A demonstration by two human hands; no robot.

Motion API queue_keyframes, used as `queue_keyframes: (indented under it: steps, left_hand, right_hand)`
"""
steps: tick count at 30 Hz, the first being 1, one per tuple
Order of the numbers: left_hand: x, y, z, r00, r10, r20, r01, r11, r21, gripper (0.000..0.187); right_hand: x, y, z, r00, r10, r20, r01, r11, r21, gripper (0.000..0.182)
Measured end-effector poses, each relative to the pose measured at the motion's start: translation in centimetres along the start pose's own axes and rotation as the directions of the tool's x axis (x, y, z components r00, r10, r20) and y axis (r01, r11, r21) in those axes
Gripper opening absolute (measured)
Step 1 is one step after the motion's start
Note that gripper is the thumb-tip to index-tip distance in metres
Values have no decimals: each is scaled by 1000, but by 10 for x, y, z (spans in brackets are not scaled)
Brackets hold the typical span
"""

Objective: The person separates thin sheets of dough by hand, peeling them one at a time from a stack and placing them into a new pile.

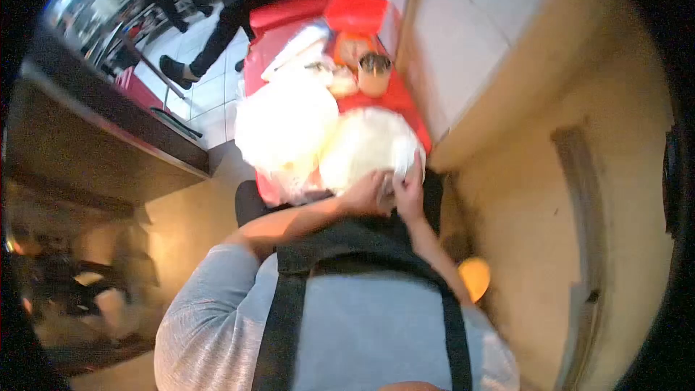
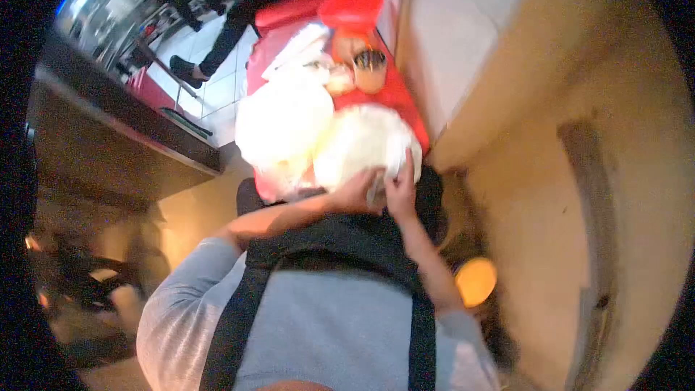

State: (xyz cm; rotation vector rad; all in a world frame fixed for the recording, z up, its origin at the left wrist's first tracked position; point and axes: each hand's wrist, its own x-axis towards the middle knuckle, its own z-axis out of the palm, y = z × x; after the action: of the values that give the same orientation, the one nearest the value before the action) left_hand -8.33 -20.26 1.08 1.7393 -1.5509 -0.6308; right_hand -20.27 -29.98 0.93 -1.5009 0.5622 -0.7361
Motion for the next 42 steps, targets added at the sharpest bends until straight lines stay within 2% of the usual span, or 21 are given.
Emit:
queue_keyframes:
  steps: [4, 7, 10, 13, 14, 17, 21, 23, 24, 27, 28, 30, 31, 32, 33, 34, 35, 36, 38, 39, 42]
  left_hand:
    - [-7, 12, -12, 996, -56, -68, 58, 998, 23, 96]
    - [-18, 21, -38, 974, -118, -192, 130, 990, 52, 69]
    - [-29, 26, -74, 936, -272, -223, 263, 962, -66, 50]
    - [-44, 30, -101, 848, -32, -528, -1, 998, -61, 36]
    - [-52, 35, -108, 819, -63, -571, -11, 992, -125, 29]
    - [-75, 71, -148, 681, 264, -683, -32, 943, 332, 24]
    - [-63, 73, -187, 680, 365, -635, -2, 868, 497, 21]
    - [-38, 54, -193, 692, 394, -605, 51, 809, 585, 20]
    - [-27, 43, -188, 616, 459, -640, 90, 767, 635, 30]
    - [-19, 35, -155, 696, 99, -712, 110, 964, 241, 46]
    - [-16, 22, -135, 721, -25, -693, 165, 977, 136, 63]
    - [-22, 0, -108, 812, -392, -432, 239, 899, -366, 66]
    - [-32, -3, -93, 829, -514, -222, 309, 751, -584, 68]
    - [-41, -7, -87, 811, -544, -213, 321, 720, -615, 67]
    - [-47, -15, -86, 794, -575, -197, 336, 685, -647, 67]
    - [-43, -51, -60, 797, -566, -210, 138, 510, -849, 63]
    - [-58, -36, -76, 732, -638, -240, 233, 566, -791, 54]
    - [-58, -63, -62, 729, -637, -250, 88, 450, -889, 50]
    - [-75, -56, -72, 642, -726, -248, 243, 499, -832, 41]
    - [-76, -74, -60, 620, -758, -202, 227, 421, -878, 34]
    - [-90, -82, -53, 686, -722, -95, 158, 276, -948, 26]
  right_hand:
    - [1, 4, 0, 997, -16, 77, 32, 979, -202, 39]
    - [8, -51, 17, 988, 154, -20, -152, 987, 60, 35]
    - [18, -90, 26, 976, -219, 3, 212, 941, -264, 36]
    - [22, -104, 32, 917, -379, 120, 387, 780, -492, 33]
    - [23, -108, 31, 904, -392, 169, 421, 751, -509, 25]
    - [11, -145, 47, 785, -578, 223, 575, 547, -608, 17]
    - [12, -148, 67, 763, -569, 306, 646, 659, -386, 15]
    - [5, -139, 92, 964, -221, 149, 246, 952, -180, 15]
    - [2, -133, 98, 995, -6, 103, 12, 999, -50, 16]
    - [16, -71, 99, 974, 189, 128, -207, 967, 150, 10]
    - [18, -62, 100, 974, 155, 166, -172, 981, 94, 11]
    - [19, -41, 99, 963, 114, 246, -111, 993, -26, 13]
    - [23, -20, 100, 959, 17, 282, 9, 996, -93, 12]
    - [26, -4, 102, 944, -64, 324, 121, 980, -159, 12]
    - [12, -52, 115, 912, 81, 402, 0, 980, -199, 17]
    - [19, -24, 107, 878, 135, 459, -13, 966, -260, 20]
    - [19, -20, 109, 856, 164, 490, -140, 986, -85, 25]
    - [17, -23, 117, 891, 181, 416, -207, 978, 16, 27]
    - [19, -27, 120, 886, 191, 421, -230, 972, 42, 32]
    - [20, -25, 119, 892, 198, 406, -212, 977, -10, 32]
    - [25, -22, 113, 899, 214, 381, -163, 973, -163, 32]
